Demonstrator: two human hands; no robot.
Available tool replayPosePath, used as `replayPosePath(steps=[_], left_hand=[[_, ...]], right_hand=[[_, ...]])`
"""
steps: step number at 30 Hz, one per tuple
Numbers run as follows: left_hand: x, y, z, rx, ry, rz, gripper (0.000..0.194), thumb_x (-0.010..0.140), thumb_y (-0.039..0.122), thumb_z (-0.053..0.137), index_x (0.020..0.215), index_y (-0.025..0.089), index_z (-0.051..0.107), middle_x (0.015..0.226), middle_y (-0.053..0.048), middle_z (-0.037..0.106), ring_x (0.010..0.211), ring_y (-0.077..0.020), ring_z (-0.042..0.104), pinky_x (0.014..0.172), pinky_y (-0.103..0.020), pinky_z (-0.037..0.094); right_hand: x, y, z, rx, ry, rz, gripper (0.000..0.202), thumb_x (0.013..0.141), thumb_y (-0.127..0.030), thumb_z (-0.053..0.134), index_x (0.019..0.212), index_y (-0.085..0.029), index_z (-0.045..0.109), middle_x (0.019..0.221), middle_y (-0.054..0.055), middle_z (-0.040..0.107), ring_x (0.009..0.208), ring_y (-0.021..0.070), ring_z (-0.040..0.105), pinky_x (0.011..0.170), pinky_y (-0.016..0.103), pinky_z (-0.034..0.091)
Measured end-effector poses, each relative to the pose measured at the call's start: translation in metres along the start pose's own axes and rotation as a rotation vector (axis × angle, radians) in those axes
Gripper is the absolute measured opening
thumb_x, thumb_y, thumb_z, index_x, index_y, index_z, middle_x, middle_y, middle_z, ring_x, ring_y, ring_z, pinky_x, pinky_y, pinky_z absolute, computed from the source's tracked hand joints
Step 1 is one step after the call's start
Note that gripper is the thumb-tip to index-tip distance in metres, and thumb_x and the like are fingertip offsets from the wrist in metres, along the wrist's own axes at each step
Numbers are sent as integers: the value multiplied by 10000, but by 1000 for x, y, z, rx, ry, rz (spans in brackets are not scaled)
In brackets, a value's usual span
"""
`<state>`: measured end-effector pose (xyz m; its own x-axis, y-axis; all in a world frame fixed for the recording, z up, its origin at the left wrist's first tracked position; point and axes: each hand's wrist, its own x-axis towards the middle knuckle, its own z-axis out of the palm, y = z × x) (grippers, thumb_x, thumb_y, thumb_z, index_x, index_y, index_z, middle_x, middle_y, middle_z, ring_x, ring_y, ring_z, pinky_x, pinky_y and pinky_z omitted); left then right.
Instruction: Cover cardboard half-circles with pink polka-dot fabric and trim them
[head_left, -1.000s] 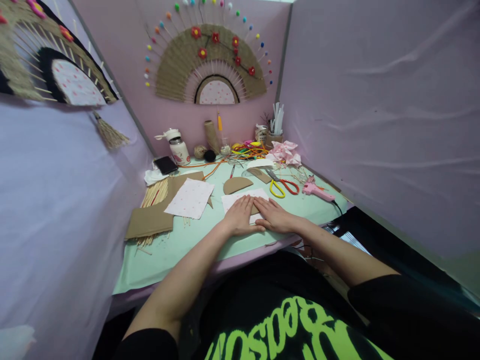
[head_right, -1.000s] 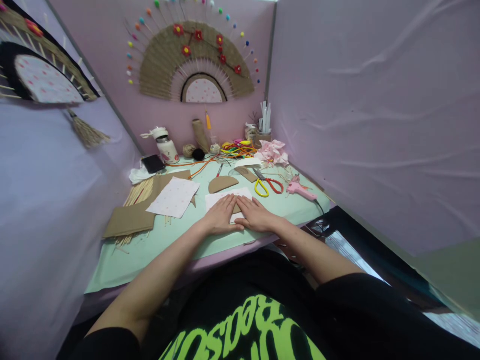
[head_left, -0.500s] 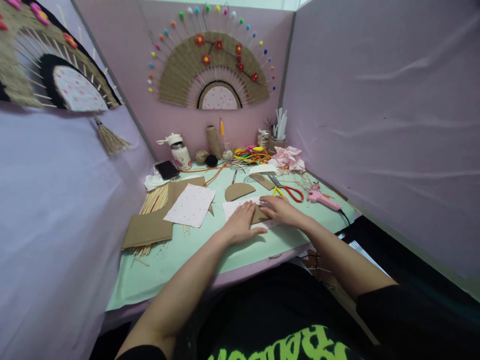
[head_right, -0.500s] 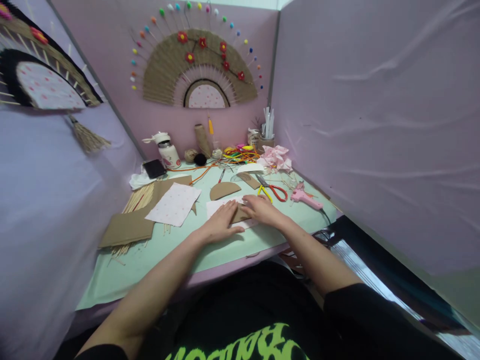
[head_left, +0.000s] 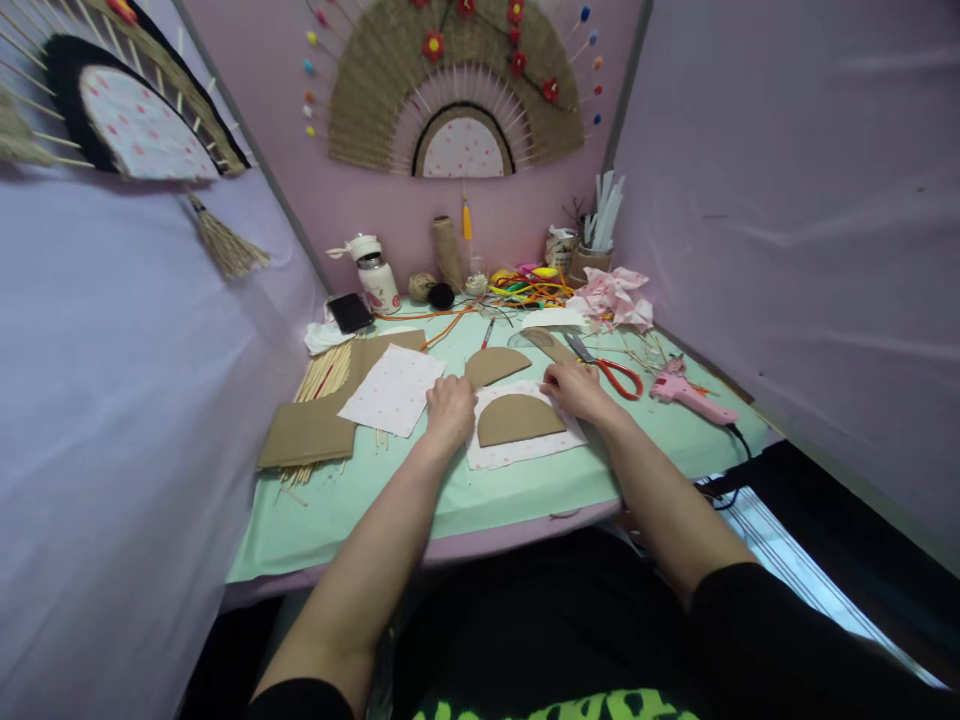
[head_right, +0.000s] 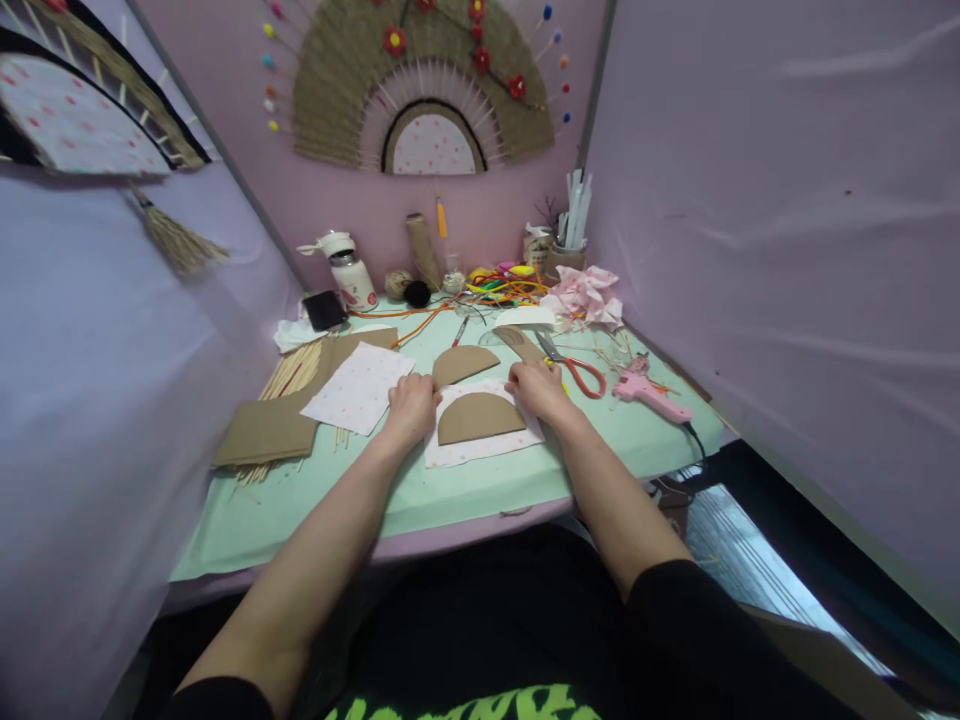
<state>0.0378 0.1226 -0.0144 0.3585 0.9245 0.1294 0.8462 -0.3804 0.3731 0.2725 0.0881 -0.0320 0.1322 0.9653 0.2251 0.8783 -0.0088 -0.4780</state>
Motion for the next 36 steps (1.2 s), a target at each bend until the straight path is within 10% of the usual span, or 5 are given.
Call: replayPosePath(steps=[10,16,22,25,36], left_hand=[[3,2,-9,-373,109,-77,103,929,241,414,890,222,507,888,-38,615,898,-207,577,827,-340,431],[4,3,-9,-668,85,-138,157,914,347,462,937,212,539,836,-25,649,886,-207,617,863,-361,458],[-2,2,-22,-1297,-324,-133,705,786,779,432,998,145,655,915,-125,729,939,-287,685,862,-417,516],[-5,7,-18,-1492,-485,-226,624,596,601,791,1016,151,686,934,-109,750,958,-302,688,898,-424,512],[-4,14,-12,-1471,-135,-216,665,394,339,921,982,148,677,908,-73,755,908,-273,680,850,-398,507]], right_hand=[[-4,-9,-1,418,124,14,301,929,-471,344,823,-226,483,750,-2,556,723,183,544,648,305,455],[-10,-14,-5,641,18,45,432,658,-415,734,991,-216,544,815,-9,624,735,195,592,644,308,498],[-12,-23,-9,842,29,44,592,641,-383,746,1162,-205,530,1002,38,672,860,212,634,740,331,523],[-12,-24,-9,880,27,50,609,620,-374,780,1158,-198,555,1029,49,685,880,220,642,762,340,526],[-14,-19,-3,970,-120,102,399,645,-429,782,933,-156,736,926,77,767,851,274,707,823,437,550]])
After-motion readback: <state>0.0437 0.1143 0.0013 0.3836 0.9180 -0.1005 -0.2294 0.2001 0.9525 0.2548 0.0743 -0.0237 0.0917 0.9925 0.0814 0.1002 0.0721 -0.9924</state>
